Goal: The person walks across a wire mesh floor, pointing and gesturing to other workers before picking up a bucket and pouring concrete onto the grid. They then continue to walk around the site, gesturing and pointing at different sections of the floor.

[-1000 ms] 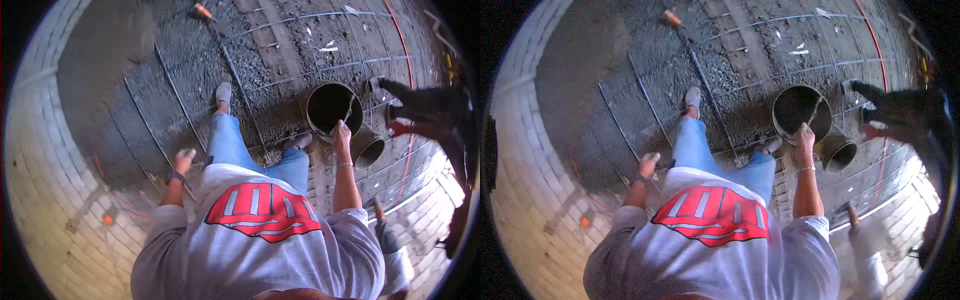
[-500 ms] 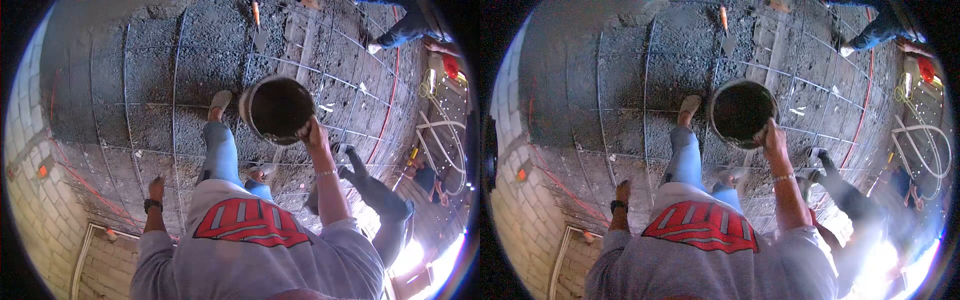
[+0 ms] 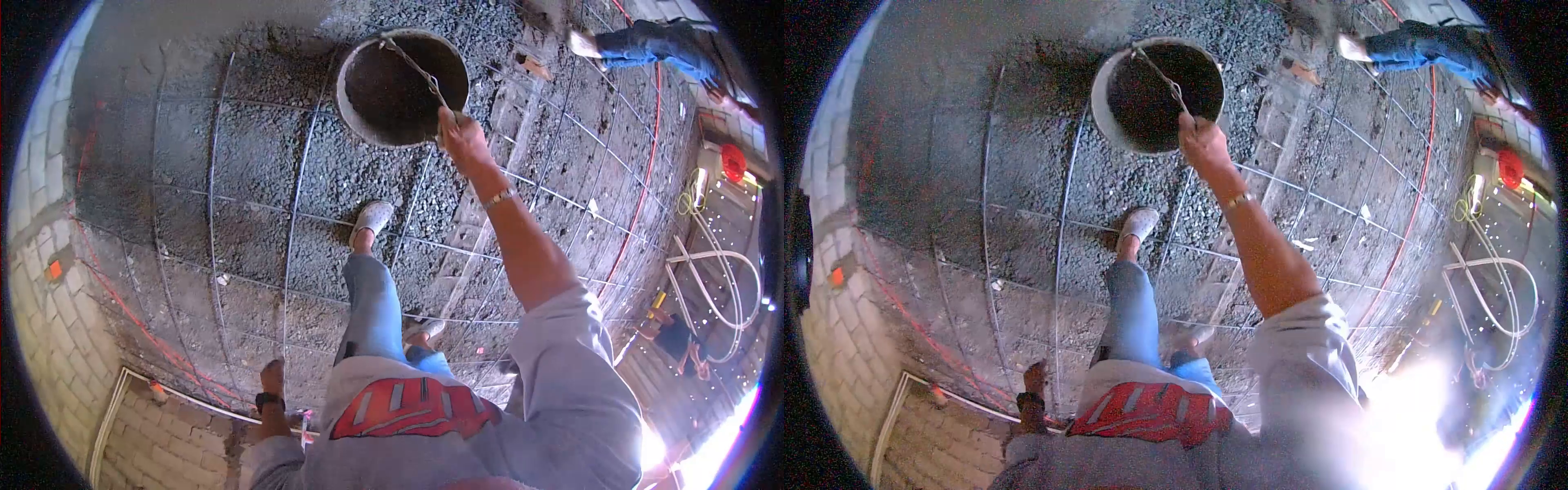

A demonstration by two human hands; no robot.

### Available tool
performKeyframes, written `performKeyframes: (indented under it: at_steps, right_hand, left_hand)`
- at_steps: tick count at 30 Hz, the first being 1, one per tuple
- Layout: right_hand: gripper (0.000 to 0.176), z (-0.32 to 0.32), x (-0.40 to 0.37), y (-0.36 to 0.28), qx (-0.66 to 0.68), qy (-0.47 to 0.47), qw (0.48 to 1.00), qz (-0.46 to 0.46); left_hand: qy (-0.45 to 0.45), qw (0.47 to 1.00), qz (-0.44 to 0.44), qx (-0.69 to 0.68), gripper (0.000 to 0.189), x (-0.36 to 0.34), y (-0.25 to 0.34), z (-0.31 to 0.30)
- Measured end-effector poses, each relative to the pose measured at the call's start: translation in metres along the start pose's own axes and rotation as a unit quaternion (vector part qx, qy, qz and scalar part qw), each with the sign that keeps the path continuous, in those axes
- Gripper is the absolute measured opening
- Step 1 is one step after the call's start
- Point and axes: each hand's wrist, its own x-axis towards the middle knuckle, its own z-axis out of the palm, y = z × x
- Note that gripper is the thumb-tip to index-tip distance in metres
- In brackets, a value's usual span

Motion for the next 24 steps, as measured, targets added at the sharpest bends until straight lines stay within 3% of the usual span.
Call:
performKeyframes:
  at_steps: [1, 3, 5, 7, 8, 9, 10, 11, 12, 13, 14, 15, 16, 17, 18, 19, 20, 21, 22, 23, 24]
  right_hand:
    - [0.032, 0.006, 0.032, -0.009, -0.006, -0.005, 1.0, 0.001]
    - [0.036, 0.017, 0.09, -0.048, -0.036, 0.01, 0.986, -0.161]
    - [0.038, 0.033, 0.153, -0.053, -0.015, -0.046, 0.965, -0.257]
    - [0.036, 0.031, 0.149, -0.109, -0.033, -0.091, 0.994, -0.058]
    - [0.036, 0.036, 0.158, -0.095, -0.04, -0.093, 0.993, -0.062]
    - [0.024, 0.043, 0.16, -0.077, -0.281, -0.026, 0.908, -0.308]
    - [0.015, 0.047, 0.163, -0.07, -0.482, 0.048, 0.706, -0.516]
    - [0.012, 0.041, 0.116, -0.089, -0.486, 0.021, 0.752, -0.446]
    - [0.011, 0.049, 0.117, -0.052, -0.481, 0.149, 0.62, -0.602]
    - [0.01, 0.045, 0.088, -0.053, -0.455, 0.056, 0.713, -0.53]
    - [0.013, 0.041, 0.046, -0.052, -0.574, 0.072, 0.651, -0.492]
    - [0.013, 0.038, 0.023, -0.037, -0.576, 0.022, 0.645, -0.501]
    - [0.014, 0.034, 0.001, -0.021, -0.577, -0.029, 0.64, -0.507]
    - [0.015, 0.034, -0.019, 0.013, -0.518, -0.125, 0.7, -0.475]
    - [0.016, 0.033, -0.045, 0.045, -0.526, -0.18, 0.733, -0.391]
    - [0.01, 0.026, -0.071, 0.07, -0.44, -0.209, 0.82, -0.301]
    - [0.007, 0.012, -0.098, 0.106, -0.474, -0.135, 0.738, -0.462]
    - [0.013, 0.0, -0.122, 0.125, -0.546, -0.289, 0.717, -0.321]
    - [0.021, -0.012, -0.122, 0.257, -0.459, -0.268, 0.764, -0.366]
    - [0.027, -0.037, -0.164, 0.238, -0.483, -0.248, 0.769, -0.337]
    - [0.032, -0.058, -0.173, 0.278, -0.364, -0.257, 0.824, -0.349]
  left_hand:
    - [-0.004, 1.0, -0.004, -0.005, 0.015, -0.002, -0.008, 0.011]
    - [-0.004, 0.991, -0.075, -0.108, 0.013, -0.009, -0.02, 0.032]
    - [-0.008, 0.981, -0.107, -0.163, 0.012, -0.015, -0.015, 0.045]
    - [-0.004, 0.975, -0.109, -0.191, 0.013, -0.012, 0.009, 0.057]
    - [-0.002, 0.973, -0.11, -0.205, 0.014, -0.011, 0.024, 0.061]
    - [0.011, 0.965, -0.114, -0.237, 0.016, -0.007, 0.039, 0.064]
    - [0.028, 0.956, -0.118, -0.267, 0.018, 0.001, 0.051, 0.061]
    - [-0.004, 0.942, -0.2, -0.269, 0.023, 0.014, 0.055, 0.062]
    - [0.005, 0.941, -0.2, -0.272, 0.023, 0.02, 0.068, 0.052]
    - [0.012, 0.926, -0.19, -0.325, 0.025, 0.022, 0.092, 0.035]
    - [0.017, 0.909, -0.178, -0.376, 0.028, 0.026, 0.11, 0.021]
    - [0.02, 0.911, -0.172, -0.375, 0.028, 0.032, 0.114, 0.012]
    - [0.051, 0.984, 0.006, -0.171, 0.028, 0.039, 0.115, 0.003]
    - [0.081, 0.979, 0.181, 0.046, 0.029, 0.044, 0.121, -0.004]
    - [0.084, 0.978, 0.184, 0.049, 0.029, 0.043, 0.139, -0.015]
    - [0.063, 0.987, 0.04, -0.139, 0.027, 0.039, 0.164, -0.03]
    - [0.043, 0.939, -0.108, -0.323, 0.027, 0.038, 0.182, -0.041]
    - [0.03, 0.99, 0.029, -0.138, 0.029, 0.04, 0.185, -0.042]
    - [0.02, 0.988, 0.142, 0.059, 0.031, 0.038, 0.172, -0.038]
    - [0.19, 0.94, 0.279, 0.039, 0.031, 0.039, 0.14, 0.001]
    - [0.07, 0.979, 0.123, 0.146, 0.031, 0.024, 0.166, -0.013]
